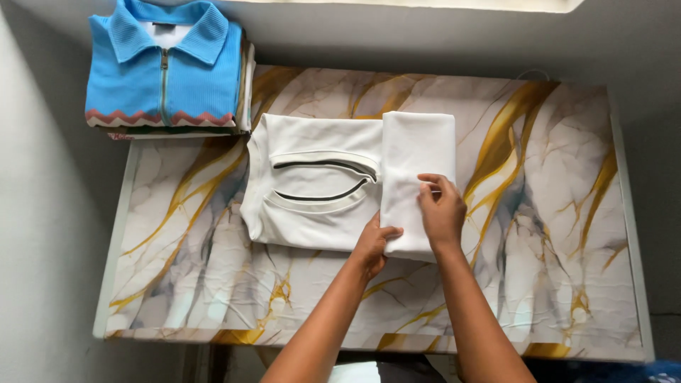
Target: Folding a white t-shirt on a table next to a stack of laundry.
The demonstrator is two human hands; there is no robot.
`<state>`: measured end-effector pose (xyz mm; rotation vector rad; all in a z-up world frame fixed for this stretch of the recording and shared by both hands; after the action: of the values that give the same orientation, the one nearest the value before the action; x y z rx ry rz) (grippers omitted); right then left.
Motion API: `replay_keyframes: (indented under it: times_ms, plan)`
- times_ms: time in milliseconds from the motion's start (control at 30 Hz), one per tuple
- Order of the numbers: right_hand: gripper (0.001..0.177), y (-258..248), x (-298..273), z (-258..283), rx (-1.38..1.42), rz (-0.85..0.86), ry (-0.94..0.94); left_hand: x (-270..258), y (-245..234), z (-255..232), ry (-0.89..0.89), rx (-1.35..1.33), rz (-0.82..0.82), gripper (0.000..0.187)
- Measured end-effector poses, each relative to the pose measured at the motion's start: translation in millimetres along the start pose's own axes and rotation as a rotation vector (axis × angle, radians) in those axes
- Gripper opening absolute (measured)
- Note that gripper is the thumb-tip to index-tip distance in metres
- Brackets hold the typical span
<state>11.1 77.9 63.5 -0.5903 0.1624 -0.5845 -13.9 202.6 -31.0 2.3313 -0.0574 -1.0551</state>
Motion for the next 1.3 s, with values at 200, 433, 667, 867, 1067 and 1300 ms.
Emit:
replay_keyframes:
  times_ms: [200, 433, 667, 867, 1067, 1300]
  plan:
    - [0.030, -12.0, -1.9, -14.2, -0.257, -0.188, -0.357, -24.0, 20.0, -14.3, 0.333, 0.499, -0.138, 0.077]
    - [0.049, 7.6, 8.6, -46.1, -0.377, -0.125, -0.505, -47.3, 40.8, -25.3, 0.909, 1.305, -0.466, 0.084]
    - [0.052, 20.4, 35.2, -67.2, -0.462, -0.026, -0.541, -17.2, 29.2, -29.4, 1.335, 1.684, -0.306, 0.072]
    - [0.054, 18.8, 45.3, -68.5, -0.458, 0.033, -0.562, -27.5, 27.6, -39.8, 1.325, 1.689, -0.150, 0.090]
    - [0.037, -3.5, 58.6, -61.2, -0.141, 0.087, -0.458, -53.5, 37.3, -37.1, 1.352, 1.703, 0.142, 0.094]
    - [0.022, -34.9, 30.1, -30.7, 0.071, -0.076, -0.170, -44.1, 49.5, 2.2, 1.596, 1.578, 0.135, 0.020]
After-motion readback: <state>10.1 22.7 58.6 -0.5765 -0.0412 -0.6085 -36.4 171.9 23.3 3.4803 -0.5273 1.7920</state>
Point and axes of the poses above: each hand's wrist, its own x-axis towards the middle knuckle, its own y-axis out of the palm, z = x × y, the point moved 1 cm from there along x, towards the middle knuckle, and after that the axes turned 9 degrees about -z, right-handed, at the moved point
